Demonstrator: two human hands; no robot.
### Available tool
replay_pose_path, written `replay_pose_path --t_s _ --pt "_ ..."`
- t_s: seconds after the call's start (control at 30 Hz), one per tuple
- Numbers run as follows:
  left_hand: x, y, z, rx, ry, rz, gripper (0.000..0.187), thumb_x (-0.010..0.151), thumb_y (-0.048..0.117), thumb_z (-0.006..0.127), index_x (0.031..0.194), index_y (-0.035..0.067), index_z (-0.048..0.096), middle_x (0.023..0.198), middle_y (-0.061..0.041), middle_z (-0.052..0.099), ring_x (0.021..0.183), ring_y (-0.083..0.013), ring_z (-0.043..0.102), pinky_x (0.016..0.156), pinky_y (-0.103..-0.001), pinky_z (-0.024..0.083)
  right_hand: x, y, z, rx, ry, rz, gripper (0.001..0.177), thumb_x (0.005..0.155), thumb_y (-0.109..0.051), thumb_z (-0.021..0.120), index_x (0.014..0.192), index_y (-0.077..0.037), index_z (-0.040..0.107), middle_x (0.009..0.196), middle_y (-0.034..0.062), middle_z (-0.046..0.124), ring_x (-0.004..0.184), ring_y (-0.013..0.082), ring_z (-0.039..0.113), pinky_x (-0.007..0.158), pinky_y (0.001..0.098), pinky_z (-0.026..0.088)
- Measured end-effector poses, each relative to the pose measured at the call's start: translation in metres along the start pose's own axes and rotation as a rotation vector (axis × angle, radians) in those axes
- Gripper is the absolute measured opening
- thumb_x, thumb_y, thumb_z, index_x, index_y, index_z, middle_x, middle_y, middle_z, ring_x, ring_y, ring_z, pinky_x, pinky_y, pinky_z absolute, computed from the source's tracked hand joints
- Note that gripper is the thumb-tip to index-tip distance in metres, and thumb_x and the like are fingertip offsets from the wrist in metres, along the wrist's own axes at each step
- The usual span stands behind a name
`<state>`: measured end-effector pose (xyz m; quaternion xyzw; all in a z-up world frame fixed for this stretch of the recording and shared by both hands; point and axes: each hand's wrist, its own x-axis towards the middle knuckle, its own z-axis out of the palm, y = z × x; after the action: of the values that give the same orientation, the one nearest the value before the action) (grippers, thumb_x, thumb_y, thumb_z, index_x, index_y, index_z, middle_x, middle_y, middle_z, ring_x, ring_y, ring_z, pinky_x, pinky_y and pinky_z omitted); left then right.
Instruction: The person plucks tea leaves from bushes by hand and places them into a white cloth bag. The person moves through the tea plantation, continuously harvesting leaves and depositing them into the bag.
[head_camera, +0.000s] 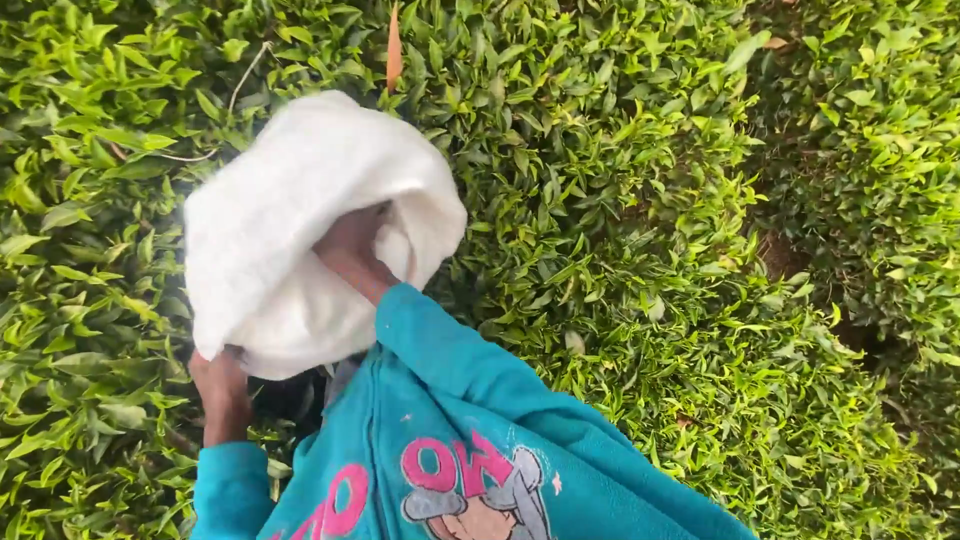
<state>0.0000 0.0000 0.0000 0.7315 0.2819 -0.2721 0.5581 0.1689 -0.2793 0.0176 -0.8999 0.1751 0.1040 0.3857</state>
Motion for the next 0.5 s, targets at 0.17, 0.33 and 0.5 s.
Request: replay_pose_path --t_s 0.17,0.33,0.5 --pt "0.019 -0.029 0.059 0.076 0.349 -0.022 0.061 0.094 0.006 0.055 0.153 -0.008 0.062 0.141 -0.024 0.069 0.128 -0.0388 0.064 0.104 -0.050 0.055 -0.017 0.125 -0.032 0.351 -0.411 -0.276 0.045 0.114 -0.026 0.062 0.158 -0.015 0.057 0.169 0.0179 0.048 0.159 0.0412 0.045 0.123 0.0603 0.047" --pt "-0.033 -0.013 0.151 -0.101 0.449 0.121 0.066 0.109 -0.002 0.053 0.164 -0.008 0.017 0.169 -0.041 0.039 0.154 -0.0551 0.045 0.128 -0.062 0.043 -0.011 0.288 -0.134 0.646 -0.085 -0.011 0.041 0.117 -0.037 0.057 0.135 -0.004 0.072 0.120 0.0202 0.082 0.095 0.0326 0.085 0.087 0.0429 0.075" --pt "-0.070 -0.025 0.250 0.164 0.434 -0.277 0.053 0.112 0.007 0.060 0.151 0.006 0.024 0.137 -0.040 0.061 0.115 -0.0468 0.067 0.098 -0.055 0.060 0.108 0.476 -0.209 0.894 0.390 0.557 0.078 0.091 -0.070 0.069 0.132 -0.003 0.069 0.104 0.0205 0.082 0.080 0.0286 0.084 0.064 0.0391 0.074"
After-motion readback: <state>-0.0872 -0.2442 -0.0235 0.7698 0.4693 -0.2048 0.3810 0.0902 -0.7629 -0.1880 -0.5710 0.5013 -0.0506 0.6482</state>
